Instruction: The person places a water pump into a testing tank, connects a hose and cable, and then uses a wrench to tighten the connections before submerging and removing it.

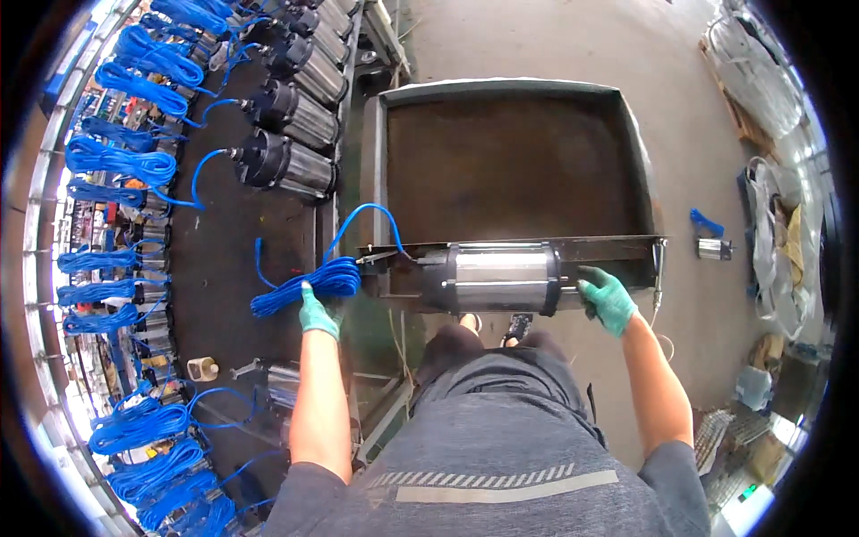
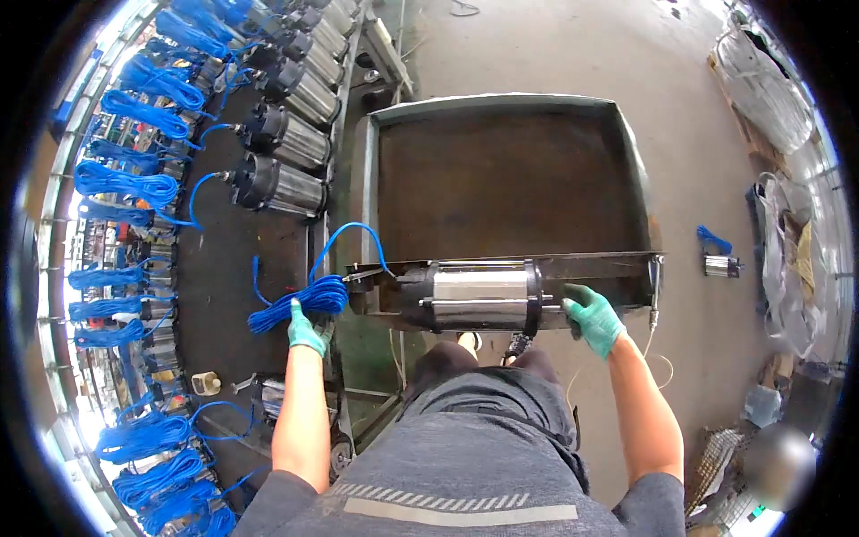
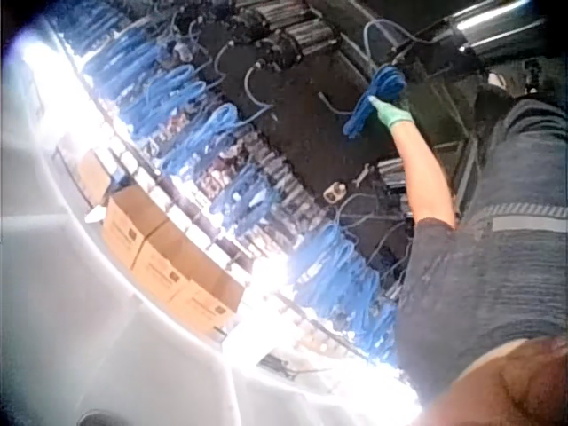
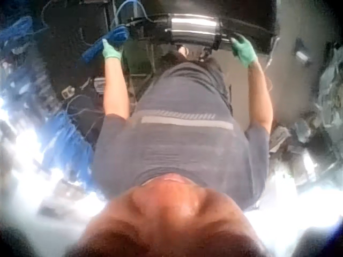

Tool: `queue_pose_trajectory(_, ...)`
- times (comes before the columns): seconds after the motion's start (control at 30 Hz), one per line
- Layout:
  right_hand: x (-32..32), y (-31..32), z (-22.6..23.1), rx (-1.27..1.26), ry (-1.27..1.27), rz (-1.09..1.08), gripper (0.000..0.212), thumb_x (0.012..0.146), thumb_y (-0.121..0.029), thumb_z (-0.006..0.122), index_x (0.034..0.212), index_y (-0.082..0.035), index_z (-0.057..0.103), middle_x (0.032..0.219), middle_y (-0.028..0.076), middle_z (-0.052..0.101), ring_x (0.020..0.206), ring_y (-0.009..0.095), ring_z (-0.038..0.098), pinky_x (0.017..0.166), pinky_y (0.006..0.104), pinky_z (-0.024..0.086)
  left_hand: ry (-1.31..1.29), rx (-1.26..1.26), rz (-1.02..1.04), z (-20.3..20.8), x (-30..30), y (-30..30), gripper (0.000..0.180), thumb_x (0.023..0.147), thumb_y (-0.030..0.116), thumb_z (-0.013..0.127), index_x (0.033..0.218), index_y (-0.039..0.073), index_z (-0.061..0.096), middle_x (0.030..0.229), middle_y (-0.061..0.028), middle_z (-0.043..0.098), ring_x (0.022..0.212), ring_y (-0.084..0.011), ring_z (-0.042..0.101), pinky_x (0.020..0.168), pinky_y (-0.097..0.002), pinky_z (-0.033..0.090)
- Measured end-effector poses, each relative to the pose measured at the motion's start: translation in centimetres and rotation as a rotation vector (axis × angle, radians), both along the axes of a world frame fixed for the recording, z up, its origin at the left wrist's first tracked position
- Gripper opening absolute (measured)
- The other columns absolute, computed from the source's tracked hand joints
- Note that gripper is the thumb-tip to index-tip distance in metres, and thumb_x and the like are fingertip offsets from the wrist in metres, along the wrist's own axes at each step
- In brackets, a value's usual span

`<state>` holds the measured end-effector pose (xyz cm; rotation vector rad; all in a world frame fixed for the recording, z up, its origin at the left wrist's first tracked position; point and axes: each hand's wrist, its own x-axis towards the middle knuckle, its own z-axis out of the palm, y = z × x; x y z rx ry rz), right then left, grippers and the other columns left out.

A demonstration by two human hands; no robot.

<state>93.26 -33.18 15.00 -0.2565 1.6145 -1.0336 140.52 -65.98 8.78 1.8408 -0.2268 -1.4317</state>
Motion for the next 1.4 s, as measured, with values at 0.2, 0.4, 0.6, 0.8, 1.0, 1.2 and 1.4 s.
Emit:
queue_pose_trajectory(0.2, -0.6, 0.7, -1.0, -0.093, -0.137, -0.138, 0.03, 0.1, -0.025, 0.062, 0.116, 0.0, 0.068, 0.098, 0.004, 0.069, 0.078, 0.012, 0.062, 0.066, 0.0297, 0.052, 0.111, 0.239, -0.214, -5.1, 0.4, -4.9, 0.076, 0.081, 0.083, 0.055, 0.128, 0.023, 0.066, 0.13, -0.0022, 0.067, 0.119, -0.0281, 0.061, 0.102, -0.0546, 0.045)
queue_pose_trajectory(0.4, -2.2, 0.9, -1.3, -0.216, -0.11, 0.134, 0.044, 0.086, -0.01, 0.066, 0.129, 0.0, 0.061, 0.113, 0.01, 0.069, 0.095, 0.02, 0.067, 0.091, 0.036, 0.054, 0.613, 0.283, -0.36, -8.4, 5.2, -9.2, 0.038, 0.093, 0.061, 0.058, 0.093, 0.025, 0.07, 0.094, 0.0046, 0.072, 0.087, -0.0168, 0.064, 0.092, -0.0444, 0.046)
queue_pose_trajectory(0.6, -2.2, -1.5, -0.1, 0.187, 0.742, 1.005, 0.036, 0.08, -0.014, 0.068, 0.115, -0.008, 0.069, 0.102, 0.018, 0.074, 0.098, 0.038, 0.07, 0.086, 0.0437, 0.056, 0.518, 0.026, -0.199, -3.7, 7.1, -5.9, 0.023, 0.096, 0.037, 0.051, 0.088, 0.019, 0.062, 0.083, 0.0053, 0.064, 0.05, -0.0099, 0.047, 0.049, -0.0237, 0.033)
queue_pose_trajectory(0.8, -2.0, 0.1, -0.7, 0.097, 0.641, 0.718, 0.052, 0.086, -0.038, 0.071, 0.128, -0.008, 0.064, 0.109, 0.018, 0.072, 0.099, 0.037, 0.07, 0.087, 0.0448, 0.055, 1.021, -0.465, -0.034, 4.3, 9.3, -1.0, 0.016, 0.093, 0.022, 0.064, 0.083, 0.012, 0.057, 0.066, 0.0055, 0.043, 0.048, -0.0039, 0.038, 0.053, -0.0226, 0.038)
queue_pose_trajectory(1.0, -1.3, 1.7, -1.1, -0.024, 0.095, 0.102, 0.041, 0.094, -0.018, 0.065, 0.132, -0.002, 0.062, 0.12, 0.01, 0.07, 0.099, 0.017, 0.064, 0.087, 0.0323, 0.053, 0.58, -0.831, -0.29, 11.9, 7.4, 2.8, 0.064, 0.092, 0.042, 0.064, 0.135, -0.005, 0.056, 0.128, -0.0228, 0.065, 0.116, -0.0352, 0.062, 0.104, -0.0504, 0.048)
queue_pose_trajectory(1.2, -1.8, 1.7, -1.5, -0.091, -0.002, 0.063, 0.032, 0.094, -0.024, 0.068, 0.117, -0.003, 0.069, 0.099, 0.002, 0.069, 0.08, 0.01, 0.06, 0.073, 0.0283, 0.052, 0.403, -0.972, -0.301, 19.9, 3.5, 2.5, 0.057, 0.095, 0.043, 0.06, 0.128, -0.004, 0.062, 0.133, -0.0253, 0.062, 0.124, -0.0377, 0.059, 0.116, -0.051, 0.039)
queue_pose_trajectory(1.4, -1.9, 2.0, -1.8, -0.25, 0.443, 0.258, 0.034, 0.083, -0.016, 0.065, 0.115, -0.006, 0.068, 0.097, 0.015, 0.071, 0.094, 0.032, 0.069, 0.084, 0.0404, 0.054, 0.142, -1.071, -0.187, 23.3, -1.8, 4.6, 0.055, 0.093, 0.039, 0.067, 0.128, -0.003, 0.061, 0.125, -0.0226, 0.065, 0.116, -0.0356, 0.064, 0.108, -0.0507, 0.047)
